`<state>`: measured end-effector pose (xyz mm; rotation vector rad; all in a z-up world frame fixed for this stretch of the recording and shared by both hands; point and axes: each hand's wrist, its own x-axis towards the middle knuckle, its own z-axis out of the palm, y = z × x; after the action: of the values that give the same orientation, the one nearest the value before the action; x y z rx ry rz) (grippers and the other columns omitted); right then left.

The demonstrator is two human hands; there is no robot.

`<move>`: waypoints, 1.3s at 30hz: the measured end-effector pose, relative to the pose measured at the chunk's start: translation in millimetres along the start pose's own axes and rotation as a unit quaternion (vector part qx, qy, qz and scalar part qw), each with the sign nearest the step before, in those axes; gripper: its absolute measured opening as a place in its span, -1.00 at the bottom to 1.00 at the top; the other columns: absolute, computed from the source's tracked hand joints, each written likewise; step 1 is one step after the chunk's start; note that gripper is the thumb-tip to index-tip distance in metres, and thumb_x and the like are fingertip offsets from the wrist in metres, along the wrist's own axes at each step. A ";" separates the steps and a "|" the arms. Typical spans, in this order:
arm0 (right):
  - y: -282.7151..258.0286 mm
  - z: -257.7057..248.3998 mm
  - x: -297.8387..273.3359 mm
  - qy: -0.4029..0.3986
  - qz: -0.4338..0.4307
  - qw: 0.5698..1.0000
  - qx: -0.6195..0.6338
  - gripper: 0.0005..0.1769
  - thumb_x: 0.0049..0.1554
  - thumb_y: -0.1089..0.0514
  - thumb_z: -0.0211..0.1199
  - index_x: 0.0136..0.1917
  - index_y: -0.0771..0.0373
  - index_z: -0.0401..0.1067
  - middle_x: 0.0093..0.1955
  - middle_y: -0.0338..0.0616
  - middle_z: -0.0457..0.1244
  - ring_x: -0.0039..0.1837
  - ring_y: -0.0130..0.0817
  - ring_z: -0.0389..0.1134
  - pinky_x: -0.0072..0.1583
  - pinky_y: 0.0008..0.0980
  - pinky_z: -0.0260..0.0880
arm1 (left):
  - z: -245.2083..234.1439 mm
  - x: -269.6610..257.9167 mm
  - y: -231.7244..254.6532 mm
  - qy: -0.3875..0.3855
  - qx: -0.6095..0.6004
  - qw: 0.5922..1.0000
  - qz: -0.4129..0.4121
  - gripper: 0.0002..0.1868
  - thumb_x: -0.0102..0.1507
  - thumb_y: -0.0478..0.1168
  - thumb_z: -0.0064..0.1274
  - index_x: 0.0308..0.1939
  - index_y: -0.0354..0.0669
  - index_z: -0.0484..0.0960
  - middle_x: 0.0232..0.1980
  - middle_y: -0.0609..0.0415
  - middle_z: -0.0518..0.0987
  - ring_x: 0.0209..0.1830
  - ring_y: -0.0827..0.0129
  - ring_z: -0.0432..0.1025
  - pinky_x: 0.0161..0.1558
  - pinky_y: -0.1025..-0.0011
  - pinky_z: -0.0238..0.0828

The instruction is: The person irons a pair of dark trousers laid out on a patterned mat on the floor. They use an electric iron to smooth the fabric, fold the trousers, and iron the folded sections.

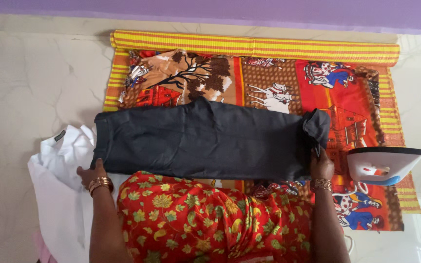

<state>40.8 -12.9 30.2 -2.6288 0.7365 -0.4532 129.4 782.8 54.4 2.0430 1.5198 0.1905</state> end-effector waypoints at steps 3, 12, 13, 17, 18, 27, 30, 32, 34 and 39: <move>-5.7 -4.2 -2.7 0.020 -0.035 0.999 0.027 -0.60 0.32 -0.12 0.21 0.31 0.08 0.50 -0.02 0.18 0.39 0.00 0.20 0.43 -0.03 0.08 0.43 | -3.1 5.0 -10.8 -0.081 0.021 0.988 0.129 -0.18 0.17 0.31 0.31 0.31 -0.14 0.51 0.19 -0.24 0.58 0.20 -0.17 0.47 0.19 -0.03 0.38; -16.5 -16.6 -9.2 0.015 -0.012 0.999 0.040 -0.59 0.34 -0.12 0.20 0.33 0.10 0.51 -0.03 0.21 0.38 0.00 0.20 0.43 -0.02 0.06 0.42 | 9.7 -2.8 -5.6 -0.155 -0.346 0.922 -0.079 -0.28 0.05 0.03 0.41 0.19 -0.21 0.54 0.07 -0.14 0.61 0.00 -0.01 0.55 0.05 0.06 0.53; -16.6 -17.8 -9.4 0.015 -0.015 0.999 0.048 -0.59 0.34 -0.12 0.20 0.33 0.10 0.50 -0.03 0.21 0.38 0.00 0.20 0.43 -0.02 0.06 0.42 | 13.6 -9.1 -7.0 -0.177 -0.391 0.897 -0.105 -0.30 0.04 0.00 0.41 0.18 -0.21 0.54 0.06 -0.13 0.62 -0.01 0.01 0.56 0.04 0.06 0.54; -18.3 -19.1 -10.6 0.031 -0.018 0.998 0.052 -0.59 0.35 -0.13 0.21 0.34 0.10 0.50 -0.03 0.23 0.38 0.02 0.21 0.43 0.00 0.06 0.43 | 25.6 -18.6 -1.1 -0.254 -0.492 0.815 -0.168 -0.35 0.02 -0.11 0.41 0.15 -0.20 0.57 0.05 -0.06 0.63 -0.04 0.07 0.57 -0.01 0.07 0.59; -18.4 -19.0 -12.1 0.034 -0.022 0.997 0.066 -0.58 0.35 -0.14 0.20 0.34 0.11 0.49 -0.02 0.23 0.38 0.03 0.20 0.43 0.00 0.05 0.43 | 26.8 -18.3 0.9 -0.264 -0.508 0.801 -0.174 -0.36 0.01 -0.14 0.41 0.14 -0.20 0.58 0.05 -0.05 0.64 -0.05 0.08 0.57 -0.02 0.08 0.61; -14.1 -22.8 -10.2 0.021 -0.008 0.997 0.070 -0.54 0.31 -0.14 0.19 0.37 0.11 0.47 0.01 0.28 0.37 0.06 0.26 0.41 0.03 0.10 0.41 | 39.2 -73.6 71.2 -0.261 -0.578 0.763 0.126 -0.36 0.04 -0.20 0.37 0.17 -0.37 0.58 0.11 -0.02 0.62 0.01 0.21 0.53 0.07 0.24 0.53; -11.2 -22.1 -11.3 0.034 -0.021 0.996 0.082 -0.55 0.32 -0.14 0.19 0.35 0.13 0.47 0.03 0.27 0.37 0.07 0.26 0.41 0.05 0.09 0.42 | 34.9 -130.2 96.9 -0.245 -0.549 0.743 0.294 -0.36 0.15 -0.12 0.29 0.25 -0.34 0.51 0.19 0.02 0.55 0.11 0.35 0.43 0.19 0.36 0.36; -11.1 -21.3 -10.8 0.034 -0.026 0.996 0.074 -0.55 0.33 -0.15 0.19 0.34 0.13 0.47 0.03 0.27 0.37 0.07 0.26 0.40 0.04 0.10 0.42 | 32.7 -173.7 115.4 -0.261 -0.498 0.784 0.261 -0.45 0.25 -0.09 0.26 0.17 -0.46 0.55 0.13 -0.02 0.60 0.05 0.30 0.42 0.18 0.35 0.34; -12.5 -20.6 -9.1 0.019 -0.008 0.998 0.063 -0.56 0.33 -0.15 0.19 0.34 0.11 0.48 0.01 0.27 0.37 0.06 0.26 0.41 0.05 0.10 0.42 | 30.3 -217.3 126.9 -0.309 -0.513 0.735 0.316 -0.43 0.30 -0.09 0.22 0.28 -0.38 0.50 0.21 0.00 0.57 0.15 0.28 0.39 0.27 0.35 0.27; -8.2 -20.7 -9.5 0.014 -0.005 0.997 0.076 -0.58 0.33 -0.15 0.17 0.33 0.08 0.48 0.00 0.24 0.38 0.05 0.24 0.41 0.03 0.10 0.42 | 63.3 -309.4 119.6 -0.330 -0.277 0.808 0.401 -0.37 0.31 0.05 0.10 0.38 -0.16 0.42 0.32 -0.14 0.51 0.25 0.03 0.44 0.24 0.15 0.36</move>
<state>28.3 -6.7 50.0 -2.4895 0.6709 -0.5297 151.2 455.2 133.6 1.8278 0.0878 0.1833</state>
